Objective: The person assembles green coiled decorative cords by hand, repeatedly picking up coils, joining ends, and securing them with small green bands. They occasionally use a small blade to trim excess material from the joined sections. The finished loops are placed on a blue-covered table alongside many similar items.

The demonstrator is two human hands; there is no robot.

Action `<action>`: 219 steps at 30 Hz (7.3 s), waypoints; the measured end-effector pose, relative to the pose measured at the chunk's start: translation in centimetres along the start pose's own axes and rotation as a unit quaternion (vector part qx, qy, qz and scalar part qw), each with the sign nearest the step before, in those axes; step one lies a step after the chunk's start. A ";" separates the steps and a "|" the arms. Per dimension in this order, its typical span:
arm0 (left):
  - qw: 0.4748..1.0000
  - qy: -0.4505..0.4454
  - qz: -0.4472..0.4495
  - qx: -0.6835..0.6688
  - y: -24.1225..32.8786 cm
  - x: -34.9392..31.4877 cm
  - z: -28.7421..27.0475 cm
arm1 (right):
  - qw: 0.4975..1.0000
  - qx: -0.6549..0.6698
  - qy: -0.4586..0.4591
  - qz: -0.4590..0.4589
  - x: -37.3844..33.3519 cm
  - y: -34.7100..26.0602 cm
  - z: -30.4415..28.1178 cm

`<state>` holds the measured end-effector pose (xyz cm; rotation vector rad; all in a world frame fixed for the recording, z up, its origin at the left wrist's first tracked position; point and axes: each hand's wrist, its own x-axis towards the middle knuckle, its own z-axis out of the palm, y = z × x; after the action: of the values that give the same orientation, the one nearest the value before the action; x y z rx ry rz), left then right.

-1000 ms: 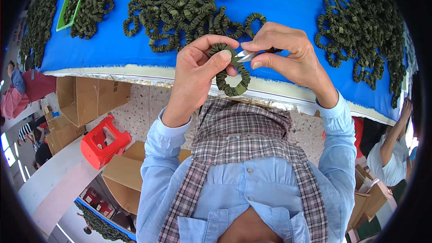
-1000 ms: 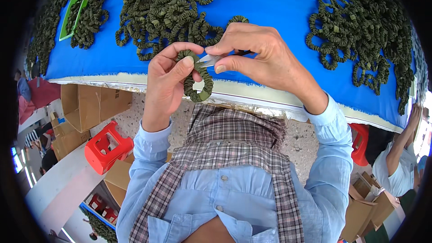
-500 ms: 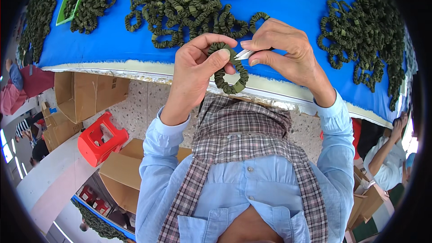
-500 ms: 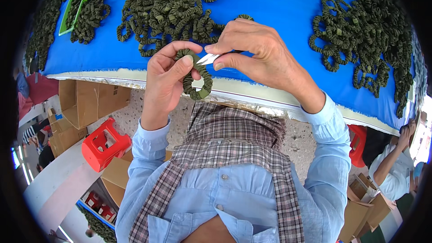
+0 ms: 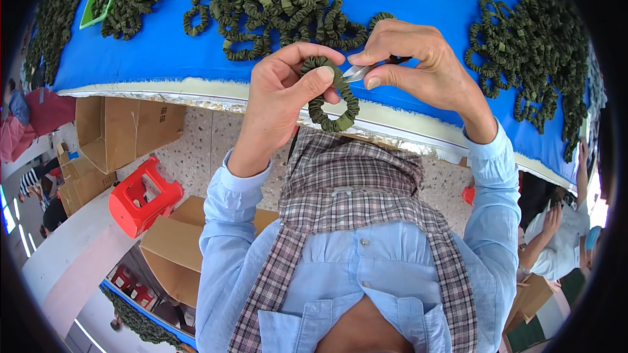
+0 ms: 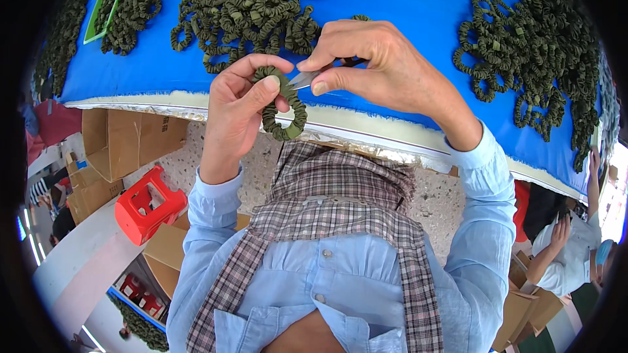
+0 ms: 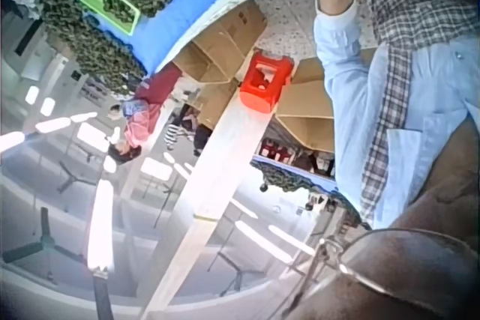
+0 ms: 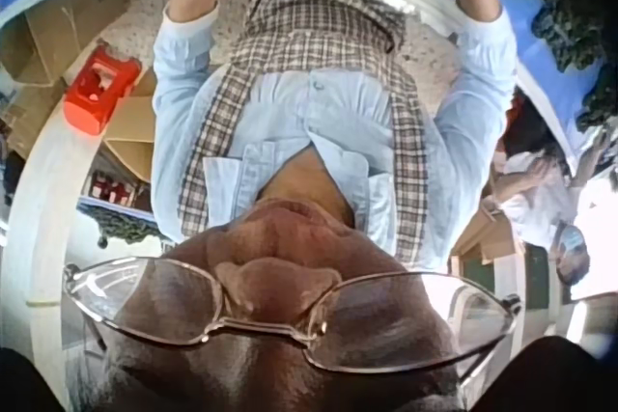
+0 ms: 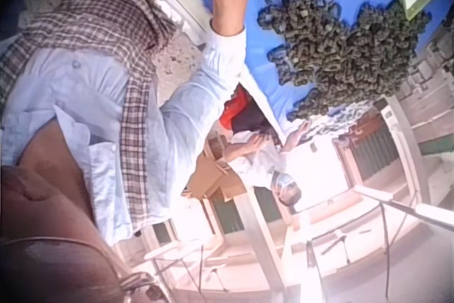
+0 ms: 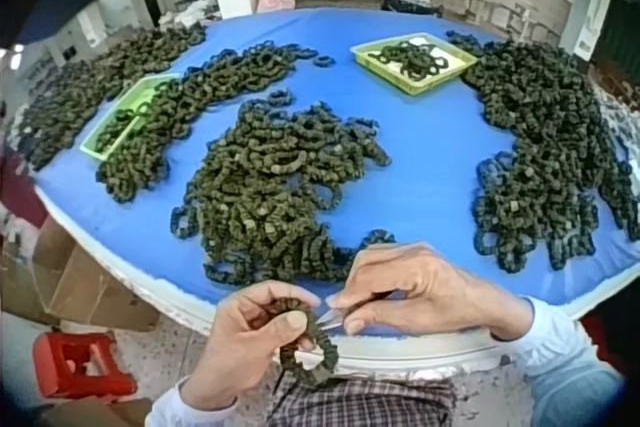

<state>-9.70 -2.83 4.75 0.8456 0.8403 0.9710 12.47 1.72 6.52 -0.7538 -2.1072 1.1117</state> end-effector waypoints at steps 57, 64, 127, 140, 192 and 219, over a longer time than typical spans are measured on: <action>0.949 0.236 0.209 0.022 0.7 -1.7 -8.0 | 0.976 -0.036 0.172 -0.126 10.0 0.8 12.3; 0.948 0.251 0.196 0.021 0.0 -1.1 -6.8 | 0.989 -0.070 0.064 -0.117 5.6 -0.8 9.4; 0.855 0.052 0.379 0.351 -4.8 3.5 2.2 | 0.924 -0.273 0.263 -0.040 -4.2 1.8 2.6; 0.938 0.087 0.255 0.219 -4.9 2.2 1.9 | 0.954 -0.171 0.245 -0.024 -3.4 3.1 4.0; 0.957 0.204 0.161 0.130 -2.2 -0.2 -0.1 | 0.939 0.164 0.246 0.175 1.3 1.7 5.6; 0.896 0.327 0.223 0.200 -0.3 -3.3 -3.3 | 0.981 -0.011 0.167 0.098 6.1 -0.3 7.8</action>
<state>-13.62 -5.21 3.79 1.1103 1.5015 1.5659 2.69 2.15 4.92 -1.0969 -1.7937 0.9841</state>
